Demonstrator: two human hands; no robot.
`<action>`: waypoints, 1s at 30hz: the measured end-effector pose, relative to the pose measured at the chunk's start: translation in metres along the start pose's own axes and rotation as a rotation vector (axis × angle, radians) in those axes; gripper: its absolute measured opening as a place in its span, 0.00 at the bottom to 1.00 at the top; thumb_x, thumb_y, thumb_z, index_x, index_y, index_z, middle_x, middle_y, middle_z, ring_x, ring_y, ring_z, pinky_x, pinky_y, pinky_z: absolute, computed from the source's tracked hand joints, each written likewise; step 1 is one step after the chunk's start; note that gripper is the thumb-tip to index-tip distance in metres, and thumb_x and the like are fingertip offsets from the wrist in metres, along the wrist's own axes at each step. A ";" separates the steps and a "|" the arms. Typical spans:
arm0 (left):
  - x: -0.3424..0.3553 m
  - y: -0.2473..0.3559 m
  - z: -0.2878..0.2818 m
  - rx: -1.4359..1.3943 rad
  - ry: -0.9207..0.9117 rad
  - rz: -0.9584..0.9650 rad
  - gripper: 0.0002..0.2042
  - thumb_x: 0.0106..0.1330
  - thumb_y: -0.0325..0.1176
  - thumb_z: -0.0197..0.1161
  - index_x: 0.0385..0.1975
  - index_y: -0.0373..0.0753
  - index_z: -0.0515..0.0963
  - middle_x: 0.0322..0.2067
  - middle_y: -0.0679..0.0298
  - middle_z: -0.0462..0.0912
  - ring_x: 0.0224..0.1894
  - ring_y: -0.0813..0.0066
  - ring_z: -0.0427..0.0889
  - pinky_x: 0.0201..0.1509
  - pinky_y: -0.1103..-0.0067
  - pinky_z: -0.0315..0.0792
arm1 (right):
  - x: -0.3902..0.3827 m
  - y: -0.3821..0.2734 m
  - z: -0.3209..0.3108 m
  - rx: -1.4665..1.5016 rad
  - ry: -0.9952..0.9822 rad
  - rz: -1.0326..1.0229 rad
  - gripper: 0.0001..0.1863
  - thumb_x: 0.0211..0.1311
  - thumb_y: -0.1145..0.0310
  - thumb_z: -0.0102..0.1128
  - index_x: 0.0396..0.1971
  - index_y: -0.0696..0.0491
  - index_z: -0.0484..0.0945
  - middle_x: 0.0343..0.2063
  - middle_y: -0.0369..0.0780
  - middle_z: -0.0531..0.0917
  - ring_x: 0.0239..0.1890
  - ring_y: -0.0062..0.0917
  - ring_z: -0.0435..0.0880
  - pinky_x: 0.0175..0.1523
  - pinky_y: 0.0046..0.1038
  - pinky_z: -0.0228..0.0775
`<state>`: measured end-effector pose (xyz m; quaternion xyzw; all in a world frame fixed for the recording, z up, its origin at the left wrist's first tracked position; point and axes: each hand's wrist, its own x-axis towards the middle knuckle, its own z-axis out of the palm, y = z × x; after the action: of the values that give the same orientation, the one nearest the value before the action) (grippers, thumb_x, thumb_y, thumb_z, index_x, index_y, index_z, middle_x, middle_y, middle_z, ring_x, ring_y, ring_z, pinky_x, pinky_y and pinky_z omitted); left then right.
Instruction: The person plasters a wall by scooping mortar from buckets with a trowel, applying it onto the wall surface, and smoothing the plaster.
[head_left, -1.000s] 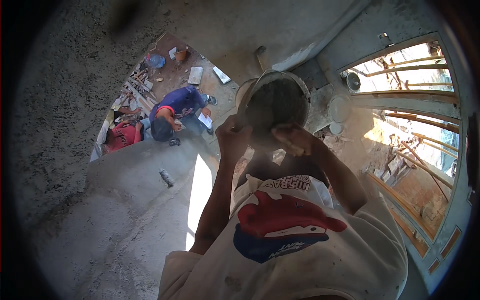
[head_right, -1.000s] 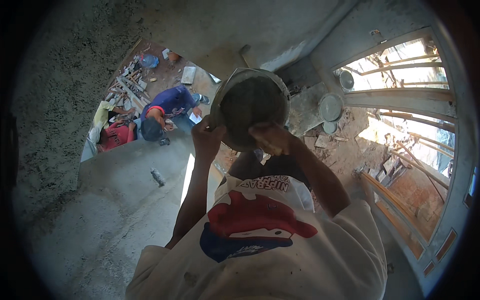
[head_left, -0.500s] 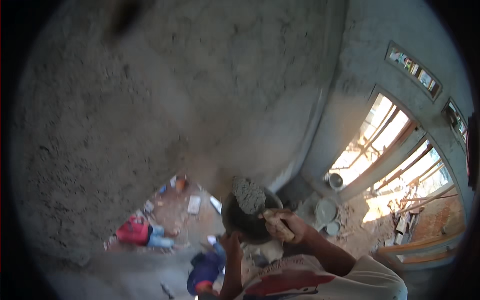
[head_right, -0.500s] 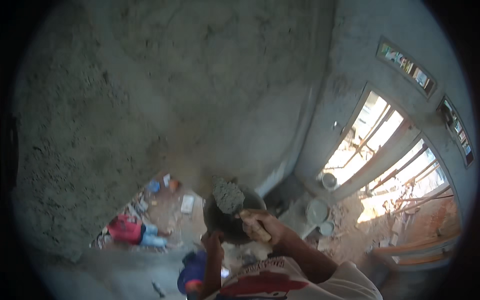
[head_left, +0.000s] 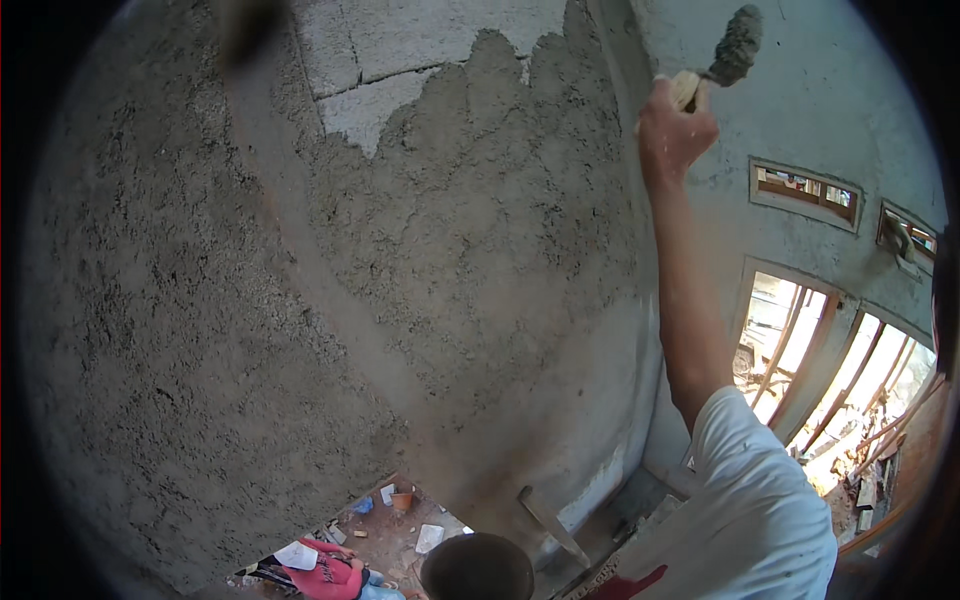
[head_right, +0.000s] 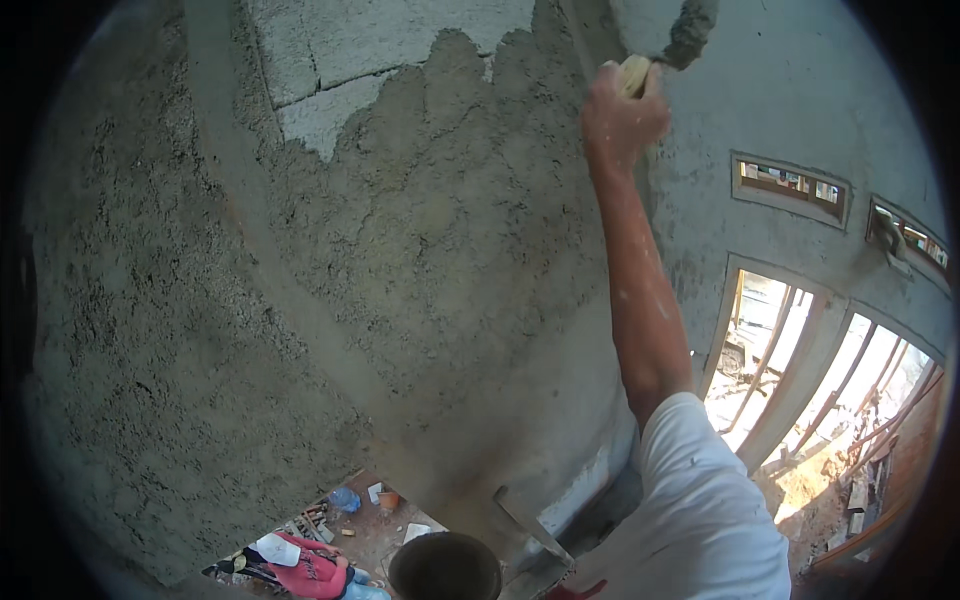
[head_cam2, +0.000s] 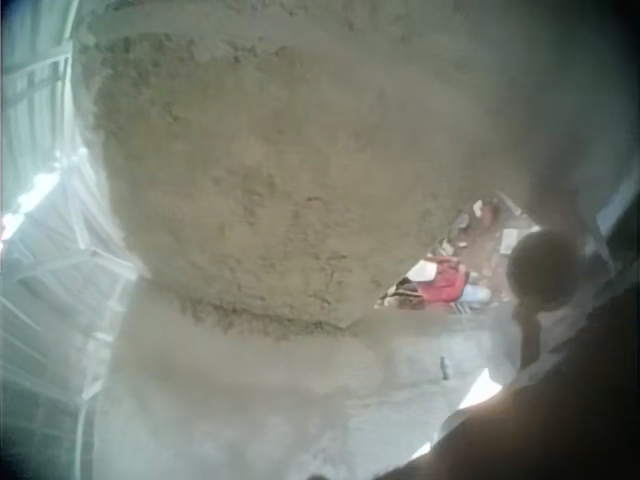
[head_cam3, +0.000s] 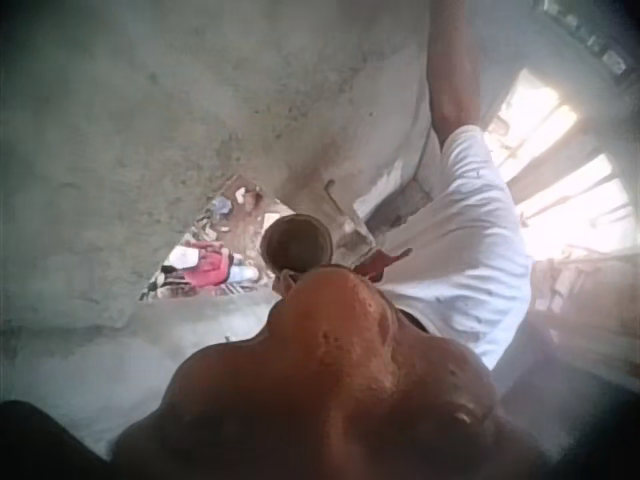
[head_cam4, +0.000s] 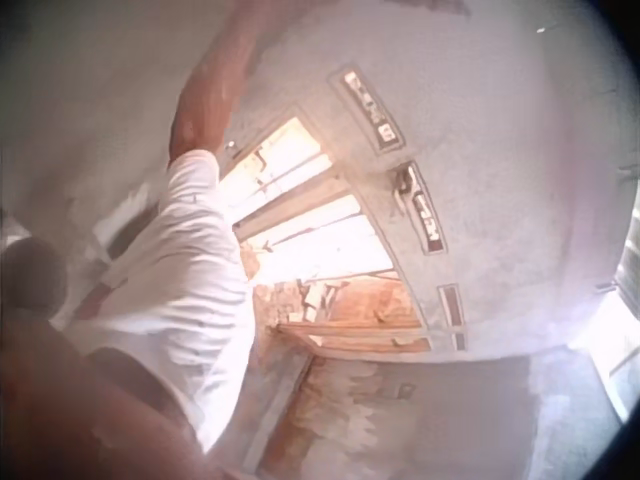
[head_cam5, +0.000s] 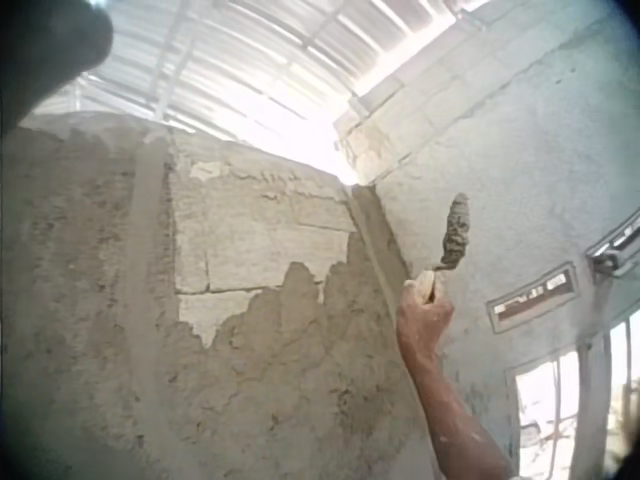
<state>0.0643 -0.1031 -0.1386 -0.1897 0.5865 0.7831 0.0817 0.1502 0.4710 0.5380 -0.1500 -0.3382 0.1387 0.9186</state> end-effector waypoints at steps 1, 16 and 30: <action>0.000 0.001 -0.005 0.040 0.037 0.043 0.03 0.53 0.25 0.64 0.24 0.35 0.76 0.18 0.68 0.71 0.18 0.80 0.66 0.19 0.74 0.58 | 0.021 0.016 0.017 -0.142 0.165 -0.211 0.12 0.56 0.68 0.62 0.35 0.62 0.77 0.24 0.47 0.83 0.22 0.37 0.85 0.28 0.36 0.75; -0.021 0.019 0.099 0.730 0.112 0.201 0.06 0.48 0.27 0.66 0.18 0.33 0.76 0.14 0.66 0.73 0.16 0.74 0.68 0.19 0.69 0.61 | -0.344 0.078 -0.308 -0.129 -1.903 0.062 0.30 0.66 0.51 0.56 0.64 0.48 0.72 0.57 0.51 0.80 0.53 0.48 0.82 0.56 0.48 0.72; -0.083 0.040 0.247 1.045 -0.558 0.559 0.11 0.44 0.33 0.65 0.25 0.33 0.82 0.23 0.47 0.83 0.27 0.49 0.83 0.37 0.62 0.75 | -0.368 0.109 -0.533 -0.224 -2.519 0.283 0.19 0.62 0.56 0.59 0.40 0.58 0.82 0.30 0.47 0.84 0.32 0.40 0.87 0.29 0.44 0.78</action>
<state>0.0763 0.1270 -0.0117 0.2451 0.8737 0.4066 0.1056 0.2167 0.3433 -0.1027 -0.0262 -0.9643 0.2520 -0.0771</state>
